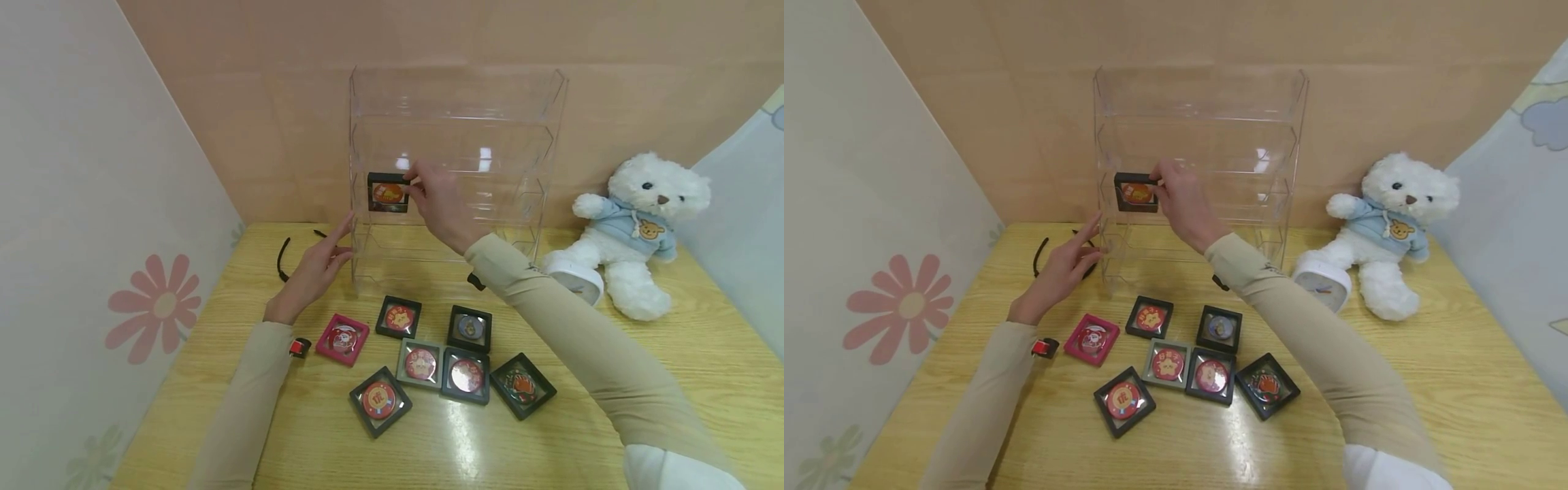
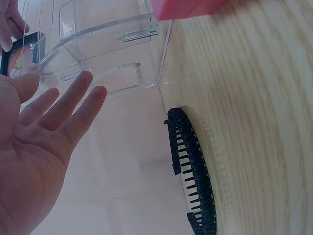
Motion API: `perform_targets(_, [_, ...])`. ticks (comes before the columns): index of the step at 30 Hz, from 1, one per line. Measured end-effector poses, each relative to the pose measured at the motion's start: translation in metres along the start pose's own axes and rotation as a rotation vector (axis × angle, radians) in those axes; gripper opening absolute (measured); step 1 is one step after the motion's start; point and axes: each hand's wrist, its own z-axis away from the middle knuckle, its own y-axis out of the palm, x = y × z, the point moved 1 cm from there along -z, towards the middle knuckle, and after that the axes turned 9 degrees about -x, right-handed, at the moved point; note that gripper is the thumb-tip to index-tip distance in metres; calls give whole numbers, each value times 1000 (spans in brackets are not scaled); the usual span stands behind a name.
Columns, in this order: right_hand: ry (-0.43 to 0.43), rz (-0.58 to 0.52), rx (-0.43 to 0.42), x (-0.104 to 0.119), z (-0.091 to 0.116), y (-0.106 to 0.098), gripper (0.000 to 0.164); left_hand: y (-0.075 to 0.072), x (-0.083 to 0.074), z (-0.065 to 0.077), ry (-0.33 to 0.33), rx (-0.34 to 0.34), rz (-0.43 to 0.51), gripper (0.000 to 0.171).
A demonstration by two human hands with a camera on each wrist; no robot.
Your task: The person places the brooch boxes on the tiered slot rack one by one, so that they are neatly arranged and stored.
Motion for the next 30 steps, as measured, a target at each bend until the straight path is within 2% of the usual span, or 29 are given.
perform_targets(30, [-42,36,22,3,2,0,20,2,3,-1,36,-7,2,74])
